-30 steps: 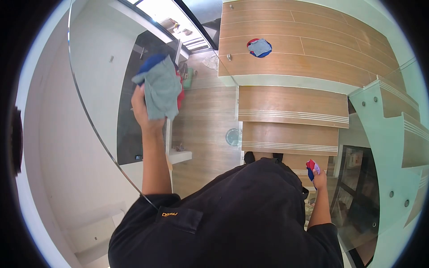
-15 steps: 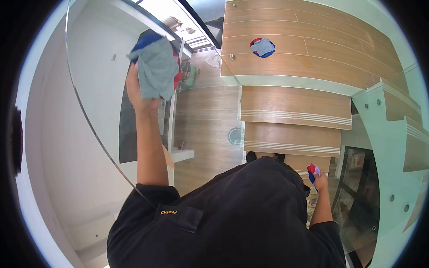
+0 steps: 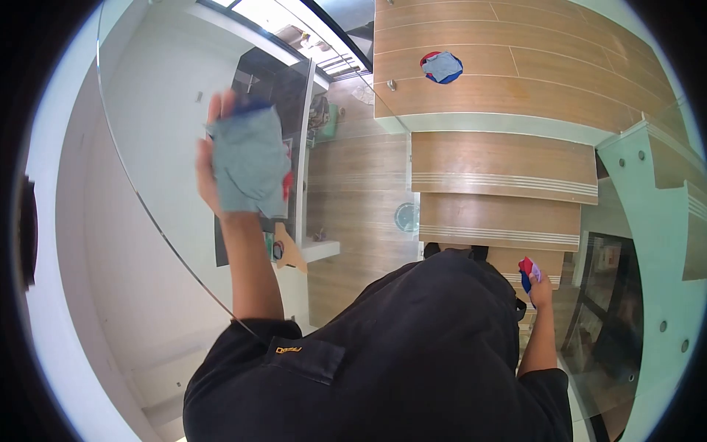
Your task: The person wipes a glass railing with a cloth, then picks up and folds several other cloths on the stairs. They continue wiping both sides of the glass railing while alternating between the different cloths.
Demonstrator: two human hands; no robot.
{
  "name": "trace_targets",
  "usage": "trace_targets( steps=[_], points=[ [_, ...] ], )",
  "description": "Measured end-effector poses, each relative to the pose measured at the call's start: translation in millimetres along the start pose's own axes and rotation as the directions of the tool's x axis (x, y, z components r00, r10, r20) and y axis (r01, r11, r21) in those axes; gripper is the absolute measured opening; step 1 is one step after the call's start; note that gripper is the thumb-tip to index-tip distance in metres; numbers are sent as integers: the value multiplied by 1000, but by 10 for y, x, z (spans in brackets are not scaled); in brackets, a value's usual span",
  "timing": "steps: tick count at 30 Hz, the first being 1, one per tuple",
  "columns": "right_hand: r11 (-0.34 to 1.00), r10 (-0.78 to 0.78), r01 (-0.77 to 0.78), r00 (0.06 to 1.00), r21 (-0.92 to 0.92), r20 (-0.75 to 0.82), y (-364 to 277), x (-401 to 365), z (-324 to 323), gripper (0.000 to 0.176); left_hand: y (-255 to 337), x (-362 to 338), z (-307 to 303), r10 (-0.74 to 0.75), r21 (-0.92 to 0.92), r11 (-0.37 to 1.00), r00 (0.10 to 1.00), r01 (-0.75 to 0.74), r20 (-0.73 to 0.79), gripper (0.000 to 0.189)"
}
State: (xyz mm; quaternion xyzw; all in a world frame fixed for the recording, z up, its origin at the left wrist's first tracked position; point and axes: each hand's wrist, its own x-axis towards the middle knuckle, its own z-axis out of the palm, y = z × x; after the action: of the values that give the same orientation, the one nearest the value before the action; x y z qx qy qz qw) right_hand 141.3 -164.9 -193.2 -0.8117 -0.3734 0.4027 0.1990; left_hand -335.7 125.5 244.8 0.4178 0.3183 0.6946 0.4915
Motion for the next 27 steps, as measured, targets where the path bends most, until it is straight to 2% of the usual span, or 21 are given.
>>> trace_targets(
  steps=[1,3,4,5,6,9,11,13,14,16,20,22,25,27],
  points=[
    [999,-17,17,1000,29,-8,6,-20,-4,29,31,168,13,-27,13,1000,990,25,141,64],
    [997,7,-7,1000,74,0,181,-80,5,33,139,441,-69,-90,48,996,912,77,399,73],
    [995,16,-16,1000,96,2,264,-86,-7,36,101,469,-47,-83,58,996,922,67,378,74],
    [1000,16,-16,1000,3,-13,351,-150,-14,35,59,490,-27,-72,68,996,931,52,357,74],
    [999,32,-31,999,14,-20,449,-243,-11,34,25,489,-17,-62,80,996,940,38,334,75],
    [995,93,-93,995,35,-22,790,-509,58,31,-191,163,-299,-144,74,989,947,129,286,73],
    [986,162,-163,987,25,5,1288,-591,163,31,-288,-238,-348,-185,119,978,973,169,140,72],
    [965,218,-218,976,-145,-15,1363,-787,167,31,-196,-631,-373,-274,227,943,956,245,105,71],
    [945,237,-238,971,-225,-33,1329,-818,168,31,-127,-790,-406,-266,199,949,959,244,94,71],
    [951,248,-246,969,-188,-11,1257,-857,138,31,-30,-992,-468,-247,140,962,967,236,67,73],
    [985,171,-170,981,-17,94,1194,-672,76,31,67,-649,-358,-190,170,972,970,164,152,77],
    [992,99,-96,994,-79,35,1095,-510,22,31,50,-226,-282,-143,187,977,964,102,223,79],
    [998,22,-24,1000,-62,-21,787,-194,-86,31,-59,322,-89,-216,93,975,959,201,184,73],
    [999,-14,13,999,-37,-36,555,-51,-155,32,-307,670,-168,-233,155,965,961,210,150,69]
  ],
)
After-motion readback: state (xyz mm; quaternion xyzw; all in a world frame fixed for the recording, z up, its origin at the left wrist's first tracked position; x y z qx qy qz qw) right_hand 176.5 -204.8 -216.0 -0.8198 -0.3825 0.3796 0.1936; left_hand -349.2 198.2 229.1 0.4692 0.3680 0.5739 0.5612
